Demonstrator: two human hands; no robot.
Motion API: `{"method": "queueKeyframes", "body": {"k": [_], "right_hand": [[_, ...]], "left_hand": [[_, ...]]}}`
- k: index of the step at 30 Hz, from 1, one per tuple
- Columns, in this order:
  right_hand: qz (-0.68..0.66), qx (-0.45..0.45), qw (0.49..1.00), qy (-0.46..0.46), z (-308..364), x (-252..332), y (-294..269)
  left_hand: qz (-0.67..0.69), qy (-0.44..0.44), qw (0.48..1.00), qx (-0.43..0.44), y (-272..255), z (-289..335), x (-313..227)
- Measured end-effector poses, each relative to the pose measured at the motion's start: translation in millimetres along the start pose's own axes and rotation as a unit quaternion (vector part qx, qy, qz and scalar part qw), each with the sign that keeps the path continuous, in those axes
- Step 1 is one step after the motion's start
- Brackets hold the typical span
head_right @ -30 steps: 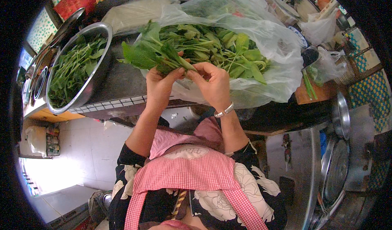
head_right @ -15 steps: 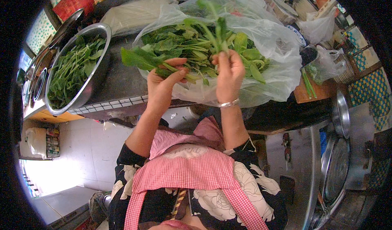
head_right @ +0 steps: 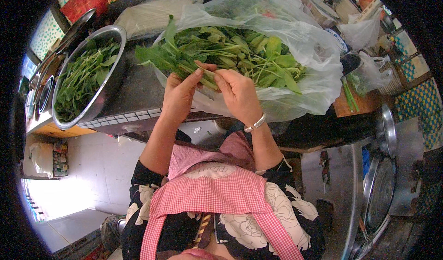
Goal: The person repeatedly picks leafy green vegetables from a plastic bag, removes stems or unwanted parts by hand, and places the cleaned leaves into a metal bowl. The process continues throughout the clip with consistent hand motions.
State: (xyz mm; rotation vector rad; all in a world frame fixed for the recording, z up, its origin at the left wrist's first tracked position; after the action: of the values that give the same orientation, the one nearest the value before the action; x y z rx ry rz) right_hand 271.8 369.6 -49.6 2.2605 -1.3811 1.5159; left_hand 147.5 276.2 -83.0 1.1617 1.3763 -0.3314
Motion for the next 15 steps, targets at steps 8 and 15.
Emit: {"method": "queueKeyframes", "body": {"k": [8, 15], "right_hand": [[-0.073, 0.074, 0.989, 0.104, 5.1, -9.6, -7.5], [-0.004, 0.026, 0.999, 0.027, 5.2, -1.1, -3.8]], "left_hand": [[0.081, -0.014, 0.997, -0.01, -4.2, -1.0, 6.3], [0.091, 0.005, 0.995, -0.032, -6.3, 0.7, -1.0]]}}
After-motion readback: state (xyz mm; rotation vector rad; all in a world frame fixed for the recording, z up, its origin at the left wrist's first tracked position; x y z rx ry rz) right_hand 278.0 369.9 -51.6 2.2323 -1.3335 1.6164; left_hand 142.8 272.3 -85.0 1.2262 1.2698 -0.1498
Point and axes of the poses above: each hand's wrist, its own z-axis away from the middle knuckle, its own y-axis out of the palm, x = y × z, the point moved 7 cm from there along -z, towards the middle knuckle, and after that the axes turned 1 degree about -x, right-handed, at the moved point
